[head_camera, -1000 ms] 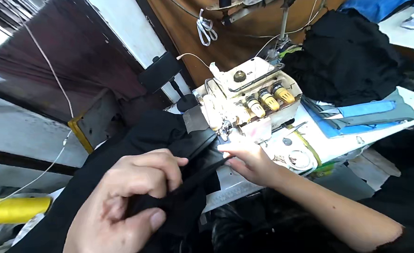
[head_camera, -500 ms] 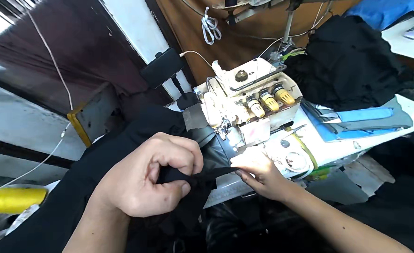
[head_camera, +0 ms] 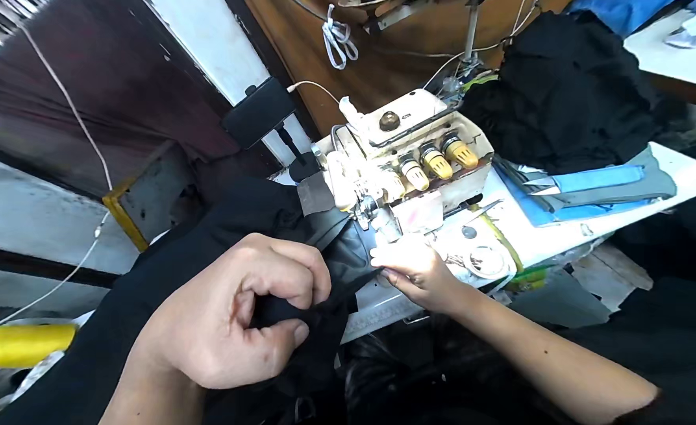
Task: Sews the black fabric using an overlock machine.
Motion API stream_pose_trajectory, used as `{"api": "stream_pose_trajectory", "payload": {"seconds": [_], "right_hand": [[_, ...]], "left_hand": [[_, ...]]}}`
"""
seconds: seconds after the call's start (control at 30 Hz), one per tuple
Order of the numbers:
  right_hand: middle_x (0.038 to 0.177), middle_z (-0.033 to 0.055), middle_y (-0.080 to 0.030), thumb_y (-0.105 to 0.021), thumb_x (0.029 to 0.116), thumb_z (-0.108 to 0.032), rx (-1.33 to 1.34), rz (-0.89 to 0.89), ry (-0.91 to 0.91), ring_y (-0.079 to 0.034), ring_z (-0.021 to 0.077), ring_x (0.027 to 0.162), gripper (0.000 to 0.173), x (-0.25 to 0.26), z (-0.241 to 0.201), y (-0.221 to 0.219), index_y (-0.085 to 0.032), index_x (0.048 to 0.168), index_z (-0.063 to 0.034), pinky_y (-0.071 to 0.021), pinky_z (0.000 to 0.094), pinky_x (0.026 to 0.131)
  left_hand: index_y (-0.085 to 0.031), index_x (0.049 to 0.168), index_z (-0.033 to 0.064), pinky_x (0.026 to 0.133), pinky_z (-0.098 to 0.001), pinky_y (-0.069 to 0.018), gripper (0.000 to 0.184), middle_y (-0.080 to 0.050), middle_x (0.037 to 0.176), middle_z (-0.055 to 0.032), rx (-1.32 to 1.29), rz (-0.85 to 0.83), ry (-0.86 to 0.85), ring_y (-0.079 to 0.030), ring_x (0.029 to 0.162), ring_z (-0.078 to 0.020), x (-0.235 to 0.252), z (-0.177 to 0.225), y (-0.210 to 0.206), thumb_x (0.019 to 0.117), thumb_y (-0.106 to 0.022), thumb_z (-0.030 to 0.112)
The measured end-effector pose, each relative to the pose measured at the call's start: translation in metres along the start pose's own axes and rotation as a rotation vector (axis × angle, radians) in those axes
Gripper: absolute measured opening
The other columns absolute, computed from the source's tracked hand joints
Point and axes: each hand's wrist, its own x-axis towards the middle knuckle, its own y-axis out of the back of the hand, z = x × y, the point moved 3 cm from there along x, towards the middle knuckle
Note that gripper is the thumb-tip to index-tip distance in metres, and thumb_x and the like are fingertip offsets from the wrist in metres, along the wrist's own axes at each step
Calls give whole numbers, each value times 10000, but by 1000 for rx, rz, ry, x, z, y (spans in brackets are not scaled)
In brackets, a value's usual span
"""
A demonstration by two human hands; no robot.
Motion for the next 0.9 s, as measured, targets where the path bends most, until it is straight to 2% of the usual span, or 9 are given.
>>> {"api": "stream_pose_trajectory", "payload": {"seconds": [0.17,0.27,0.33,0.4,0.47,0.53,0.67,0.77,0.9], "right_hand": [[1063,73,-771,-566,986,-147,-12,23,-8,-697,183,1002,238,5,11,-5,-792,1002,-75,-495,386,909],[1075,99,-764,-573,949,-126,-78,33,-26,-707,242,1036,233,14,13,-7,-797,975,-65,-527,455,902],[1055,128,-747,-591,929,-138,-95,83,-23,-697,272,1034,214,26,4,-5,-777,980,-46,-541,455,890],[990,103,-710,-615,941,-184,-70,130,37,-675,234,994,163,38,-13,-2,-715,971,-59,-543,403,863],[902,70,-691,-612,959,-199,-24,144,131,-661,189,906,164,49,-31,-2,-709,917,-74,-526,348,807],[880,61,-686,-591,975,-196,14,131,214,-647,170,865,186,59,-46,-3,-717,908,-77,-511,314,782],[874,43,-688,-555,999,-187,49,77,284,-620,171,868,220,66,-61,-5,-739,954,-77,-467,324,797],[838,34,-663,-567,985,-175,53,79,284,-609,166,855,205,67,-61,-4,-729,899,-85,-462,318,795],[934,66,-675,-592,972,-164,101,58,270,-624,169,962,174,68,-60,-2,-685,854,-76,-474,318,877]], "left_hand": [[-492,714,103,732,-100,-467,217,-645,890,41,32,-12,6,-592,915,47,-2,0,-12,884,-582,204],[-509,700,87,727,-91,-460,224,-655,901,23,127,33,43,-588,913,54,-5,2,-18,881,-579,200],[-518,687,99,706,-87,-455,265,-647,876,34,252,89,79,-582,886,59,-11,7,-15,900,-589,239],[-523,676,114,689,-88,-453,299,-647,865,37,402,126,117,-582,863,60,-16,15,-13,913,-590,284],[-532,666,107,700,-103,-456,313,-661,868,15,496,137,147,-589,862,40,-20,21,-13,912,-585,293],[-532,661,101,698,-117,-451,324,-660,861,-5,526,128,155,-589,852,17,-22,21,-16,919,-581,291],[-517,640,103,694,-130,-448,349,-664,880,-18,546,104,163,-587,847,1,-25,23,-19,935,-570,282],[-525,649,102,726,-140,-464,341,-687,916,-21,533,91,153,-604,883,-6,-27,21,-19,945,-563,268],[-518,642,90,757,-142,-477,349,-704,931,-34,480,86,129,-622,915,-9,-29,19,-19,947,-565,253]]}}
